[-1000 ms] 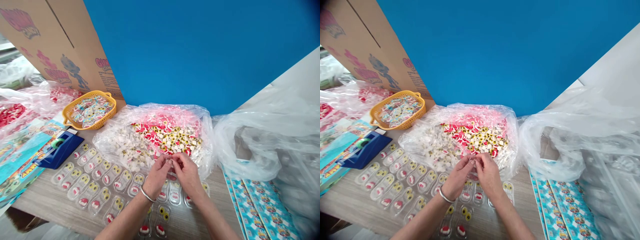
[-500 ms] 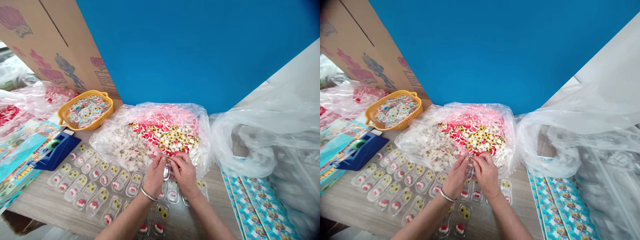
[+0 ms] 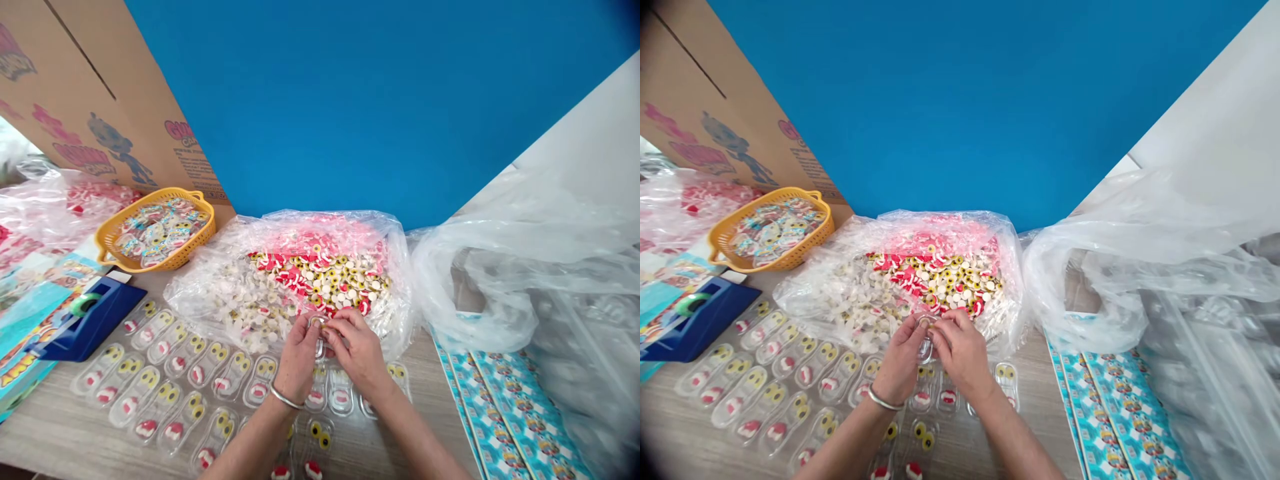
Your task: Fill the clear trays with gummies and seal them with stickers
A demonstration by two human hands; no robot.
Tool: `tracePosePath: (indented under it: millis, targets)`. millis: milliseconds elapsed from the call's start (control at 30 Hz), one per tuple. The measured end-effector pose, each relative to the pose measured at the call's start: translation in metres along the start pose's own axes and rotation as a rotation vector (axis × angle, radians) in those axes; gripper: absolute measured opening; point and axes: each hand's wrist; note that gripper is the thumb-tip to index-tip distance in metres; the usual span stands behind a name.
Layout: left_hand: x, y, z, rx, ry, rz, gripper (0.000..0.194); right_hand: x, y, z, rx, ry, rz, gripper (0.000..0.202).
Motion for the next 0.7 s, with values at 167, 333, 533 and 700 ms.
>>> tracePosePath:
  millis: [167, 333, 533, 700]
  targets:
    - [0.004, 0.002, -0.007, 0.041, -0.038, -0.024, 0.039, 0.015, 0.038, -0.016, -0.150, -0.114, 0.012, 0.014]
    - [0.010, 0.006, -0.009, 0.026, -0.065, -0.088, 0.033, -0.003, 0.061, -0.019, -0.207, -0.277, 0.199, 0.011]
    - [0.016, 0.007, -0.011, 0.042, -0.168, -0.107, 0.027, -0.015, 0.061, -0.013, -0.220, -0.321, 0.118, 0.010]
    - [0.011, 0.003, -0.019, 0.077, -0.323, 0.013, 0.030, 0.001, 0.029, 0.015, -0.027, -0.212, 0.099, 0.009]
Point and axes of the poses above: each hand's wrist, its own y-axis towards the middle knuckle, its own x-axis out of the back of the hand, z = x × y, and after that the axes turned 6 degrees about y, right-handed
